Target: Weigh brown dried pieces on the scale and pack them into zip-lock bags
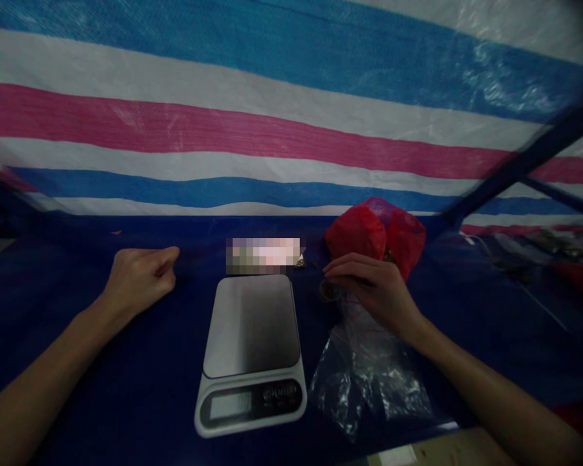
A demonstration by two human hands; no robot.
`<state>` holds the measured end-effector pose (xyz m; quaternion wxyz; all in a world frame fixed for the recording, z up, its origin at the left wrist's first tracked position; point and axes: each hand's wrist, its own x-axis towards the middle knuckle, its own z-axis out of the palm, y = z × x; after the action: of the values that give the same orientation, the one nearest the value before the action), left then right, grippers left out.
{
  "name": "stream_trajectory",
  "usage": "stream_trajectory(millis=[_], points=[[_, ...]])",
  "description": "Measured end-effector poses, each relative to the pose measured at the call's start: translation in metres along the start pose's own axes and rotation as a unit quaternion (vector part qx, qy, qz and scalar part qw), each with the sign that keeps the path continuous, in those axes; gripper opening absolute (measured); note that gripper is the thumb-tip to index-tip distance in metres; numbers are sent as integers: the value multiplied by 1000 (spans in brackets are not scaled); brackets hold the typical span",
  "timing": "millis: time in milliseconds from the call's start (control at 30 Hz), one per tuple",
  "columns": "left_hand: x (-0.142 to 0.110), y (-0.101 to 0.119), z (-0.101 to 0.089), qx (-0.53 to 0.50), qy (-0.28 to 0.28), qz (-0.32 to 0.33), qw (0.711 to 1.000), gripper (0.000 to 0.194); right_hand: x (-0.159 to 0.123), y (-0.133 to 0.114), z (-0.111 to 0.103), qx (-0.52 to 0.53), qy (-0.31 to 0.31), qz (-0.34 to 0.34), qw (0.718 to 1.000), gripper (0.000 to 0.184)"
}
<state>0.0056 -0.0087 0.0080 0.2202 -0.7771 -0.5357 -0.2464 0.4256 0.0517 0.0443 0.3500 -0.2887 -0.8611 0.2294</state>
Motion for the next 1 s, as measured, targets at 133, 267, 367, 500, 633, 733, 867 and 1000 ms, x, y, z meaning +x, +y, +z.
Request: stream_trajectory(millis=[133, 267, 367, 500, 633, 733, 867, 1000], points=[[1, 1, -1, 11, -3, 0, 1000, 22, 2, 6, -2, 17, -36, 3, 999, 11], [2, 2, -2, 21, -10, -4, 1000, 23, 4, 10, -6, 37, -62, -7, 997, 7], [1, 1, -2, 19, -17, -9, 1000, 23, 4, 14, -5, 50, -76, -6, 996, 8], [0, 0, -1, 5, -25, -30, 999, 22, 3, 14, -5, 43, -69, 30, 996, 17], [0, 1, -2, -10, -40, -60, 997, 22, 6, 15, -4, 12, -41, 59, 997, 20], [1, 2, -3, -17, -66, -87, 994, 20, 16, 24, 2, -44, -7, 61, 997, 20], [2, 3, -4, -30, -98, -126, 987, 19, 33, 44, 16, -137, -83, 42, 986, 22], [2, 2, -4, -37, -104, -132, 985, 18, 41, 59, 28, -209, -129, 14, 969, 23]])
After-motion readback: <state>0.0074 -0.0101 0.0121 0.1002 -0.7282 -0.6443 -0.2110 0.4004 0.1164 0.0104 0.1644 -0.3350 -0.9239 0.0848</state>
